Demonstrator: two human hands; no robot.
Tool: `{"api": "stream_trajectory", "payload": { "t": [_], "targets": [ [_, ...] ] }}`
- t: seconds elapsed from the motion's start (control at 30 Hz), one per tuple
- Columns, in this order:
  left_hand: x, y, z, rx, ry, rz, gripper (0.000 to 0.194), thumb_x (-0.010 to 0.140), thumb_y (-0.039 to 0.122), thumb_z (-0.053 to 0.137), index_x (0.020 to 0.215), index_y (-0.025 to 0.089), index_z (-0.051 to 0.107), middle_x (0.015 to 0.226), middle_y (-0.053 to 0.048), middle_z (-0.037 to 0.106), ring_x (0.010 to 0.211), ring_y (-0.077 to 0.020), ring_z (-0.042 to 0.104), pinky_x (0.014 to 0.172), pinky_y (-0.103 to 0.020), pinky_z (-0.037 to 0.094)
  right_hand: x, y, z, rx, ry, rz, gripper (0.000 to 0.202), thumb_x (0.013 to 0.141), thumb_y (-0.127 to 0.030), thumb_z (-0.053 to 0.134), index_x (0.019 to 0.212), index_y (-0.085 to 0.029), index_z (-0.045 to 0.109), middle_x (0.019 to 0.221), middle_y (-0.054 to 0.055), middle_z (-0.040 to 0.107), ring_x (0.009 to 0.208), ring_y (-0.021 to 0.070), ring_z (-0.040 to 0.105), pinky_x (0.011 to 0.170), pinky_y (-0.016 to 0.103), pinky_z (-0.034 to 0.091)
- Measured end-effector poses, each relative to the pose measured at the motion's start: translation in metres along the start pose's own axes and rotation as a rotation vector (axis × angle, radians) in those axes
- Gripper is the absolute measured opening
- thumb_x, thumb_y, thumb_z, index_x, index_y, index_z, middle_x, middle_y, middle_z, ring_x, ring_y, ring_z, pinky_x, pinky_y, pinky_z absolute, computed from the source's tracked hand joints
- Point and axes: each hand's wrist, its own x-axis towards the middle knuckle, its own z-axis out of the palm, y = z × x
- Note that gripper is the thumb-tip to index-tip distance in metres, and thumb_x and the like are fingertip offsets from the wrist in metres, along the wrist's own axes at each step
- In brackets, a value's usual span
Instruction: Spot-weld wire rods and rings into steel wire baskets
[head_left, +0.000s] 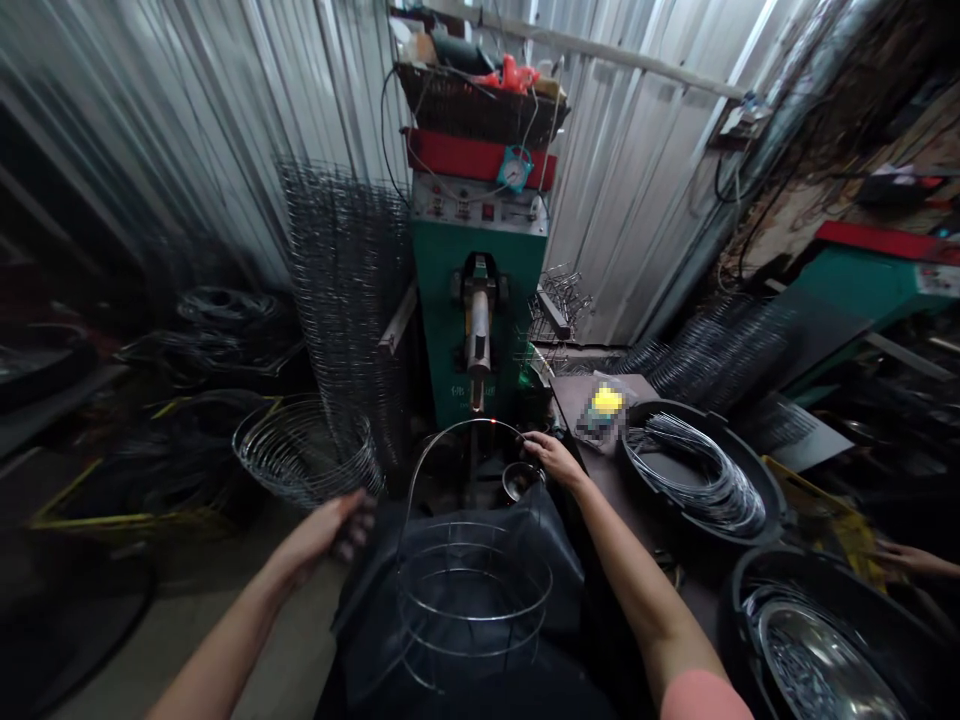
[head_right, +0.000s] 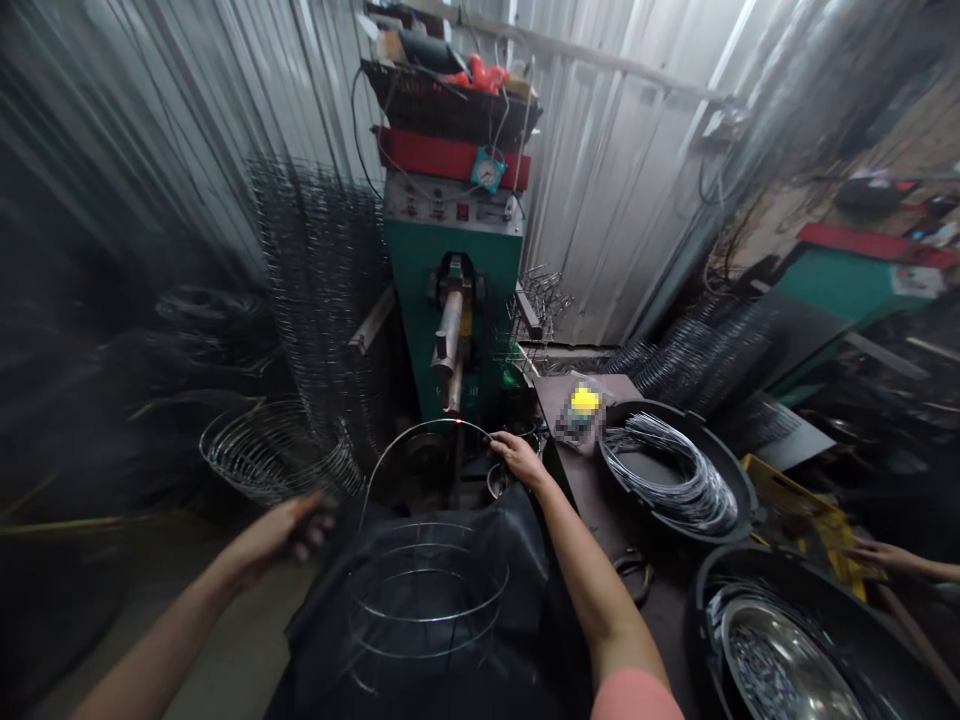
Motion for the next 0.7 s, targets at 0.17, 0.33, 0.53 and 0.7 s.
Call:
{"api": "stream_trajectory", "payload": {
  "t": [0.17,0.33,0.53,0.7],
  "targets": [
    [-0.06,-0.119,0.027,-0.35,-0.208,-0.335,0.053,0.053,0.066,0.063,0.081,0.02,0.061,0.06,-0.008,0.063,0.04,-0.0151,0.053,0.031,-0.022,0.036,-0.008,0.002,0.011,0.074,0.05,0.006,0.034,0.075,-0.043,0.054,0.094,-0.016,0.062,0.071,-0.001,0.057,0.064,0.0109,0.051,0.062,0.022,0.039],
    [-0.066,-0.101,0.074,-0.831,-0.132,-0.293,0.034,0.052,0.036,0.076,0.079,0.022,0.061,0.08,-0.007,0.068,0.082,-0.0252,0.065,0.072,-0.035,0.053,-0.008,-0.011,0.011,0.148,0.1,0.005,0.037,0.074,-0.045,0.056,0.095,-0.016,0.061,0.068,-0.001,0.056,0.058,0.0099,0.05,0.056,0.022,0.04],
    [-0.047,-0.062,0.072,-0.845,-0.139,-0.274,0.019,0.06,0.036,0.069,0.072,0.024,0.06,0.092,-0.007,0.069,0.107,-0.0269,0.055,0.088,-0.041,0.046,-0.009,-0.018,-0.002,0.259,0.217,-0.035,0.039,0.072,-0.047,0.058,0.097,-0.016,0.059,0.071,0.0,0.061,0.057,0.0102,0.052,0.056,0.022,0.042],
    [-0.03,-0.063,0.06,-0.873,-0.011,-0.26,0.009,0.064,0.032,0.064,0.069,0.026,0.061,0.094,-0.005,0.069,0.107,-0.0254,0.055,0.084,-0.038,0.049,-0.007,-0.006,0.01,0.316,0.255,-0.016,0.035,0.074,-0.046,0.056,0.096,-0.018,0.058,0.074,0.001,0.062,0.065,0.0132,0.058,0.064,0.025,0.045]
  ]
}}
